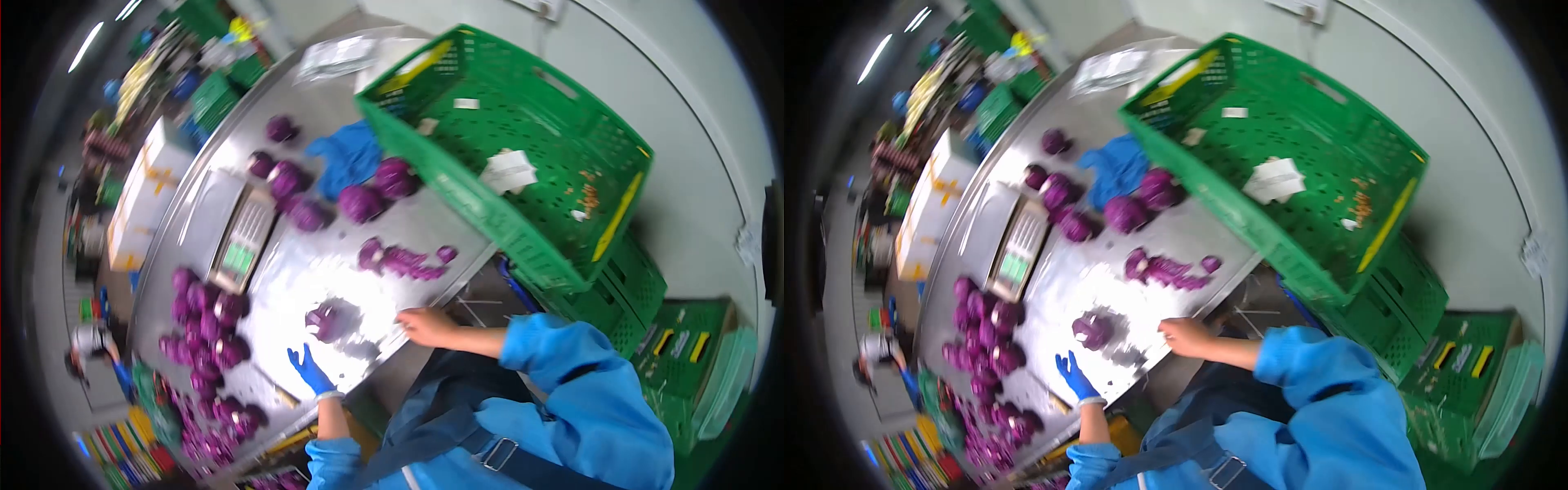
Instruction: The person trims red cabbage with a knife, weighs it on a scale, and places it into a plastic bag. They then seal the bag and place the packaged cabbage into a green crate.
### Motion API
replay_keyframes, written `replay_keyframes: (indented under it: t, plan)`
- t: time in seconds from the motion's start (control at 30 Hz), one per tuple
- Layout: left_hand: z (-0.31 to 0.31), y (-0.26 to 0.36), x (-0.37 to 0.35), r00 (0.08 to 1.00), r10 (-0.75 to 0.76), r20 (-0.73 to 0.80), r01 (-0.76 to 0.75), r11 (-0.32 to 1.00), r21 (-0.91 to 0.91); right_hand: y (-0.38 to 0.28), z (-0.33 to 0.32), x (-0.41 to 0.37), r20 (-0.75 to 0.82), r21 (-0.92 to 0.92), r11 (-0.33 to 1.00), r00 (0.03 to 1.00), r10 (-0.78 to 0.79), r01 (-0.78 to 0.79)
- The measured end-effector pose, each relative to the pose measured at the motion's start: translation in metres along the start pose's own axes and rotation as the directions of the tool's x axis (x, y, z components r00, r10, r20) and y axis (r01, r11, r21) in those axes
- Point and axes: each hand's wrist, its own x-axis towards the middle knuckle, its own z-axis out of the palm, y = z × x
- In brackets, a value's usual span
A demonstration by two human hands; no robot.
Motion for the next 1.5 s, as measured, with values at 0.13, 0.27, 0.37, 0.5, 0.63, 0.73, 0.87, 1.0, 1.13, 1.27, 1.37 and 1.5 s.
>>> replay_keyframes:
  t: [0.13, 0.27, 0.37, 0.5, 0.63, 0.73, 0.87, 1.0, 1.13, 1.27, 1.37, 1.5]
  plan:
    - [-0.032, 0.03, -0.081, 0.93, 0.363, 0.061, -0.365, 0.89, 0.272, 0.023, 0.021, -0.069, 0.091, -0.072, 0.996, 0.994, 0.068, -0.061]
    - [-0.111, -0.031, -0.163, 0.948, 0.288, 0.139, -0.309, 0.935, 0.173, 0.037, 0.091, -0.147, 0.345, -0.31, 0.937, 0.899, 0.271, -0.164]
    - [-0.176, -0.09, -0.234, 0.974, 0.087, 0.21, -0.131, 0.97, 0.206, 0.043, 0.153, -0.186, 0.841, -0.227, 0.954, 0.533, 0.09, 0.197]
    - [-0.261, -0.18, -0.326, 0.839, -0.35, 0.417, 0.075, 0.833, 0.549, -0.004, 0.166, -0.178, 0.945, -0.312, 0.794, 0.252, 0.206, 0.521]
    - [-0.292, -0.223, -0.397, 0.669, -0.586, 0.457, 0.121, 0.692, 0.711, -0.047, 0.172, -0.156, 0.898, -0.438, 0.465, 0.355, 0.259, 0.769]
    - [-0.285, -0.217, -0.412, 0.734, -0.588, 0.34, 0.253, 0.701, 0.667, -0.064, 0.174, -0.153, 0.907, -0.378, 0.642, 0.408, 0.109, 0.668]
    - [-0.234, -0.245, -0.402, 0.909, -0.414, 0.048, 0.354, 0.828, 0.434, -0.076, 0.166, -0.153, 0.951, -0.274, 0.559, 0.133, 0.28, 0.782]
    - [-0.163, -0.28, -0.394, 0.806, -0.589, 0.061, 0.589, 0.786, -0.185, -0.051, 0.153, -0.135, 0.959, -0.215, 0.536, 0.072, 0.275, 0.817]
    - [-0.145, -0.215, -0.367, 0.787, -0.491, 0.373, 0.313, 0.839, 0.445, -0.047, 0.133, -0.097, 0.964, -0.262, 0.592, 0.179, 0.197, 0.762]
    - [-0.133, -0.208, -0.337, 0.721, -0.575, 0.386, 0.302, 0.762, 0.572, -0.02, 0.093, -0.049, 0.934, -0.298, 0.654, 0.355, 0.048, 0.695]
    - [-0.126, -0.171, -0.296, 0.795, -0.469, 0.385, 0.207, 0.807, 0.553, -0.051, 0.042, -0.009, 0.903, -0.355, 0.715, 0.419, 0.095, 0.603]
    - [-0.099, -0.198, -0.229, 0.92, -0.199, 0.339, 0.017, 0.882, 0.471, -0.041, -0.015, 0.039, 0.762, -0.323, 0.787, 0.638, -0.114, 0.526]
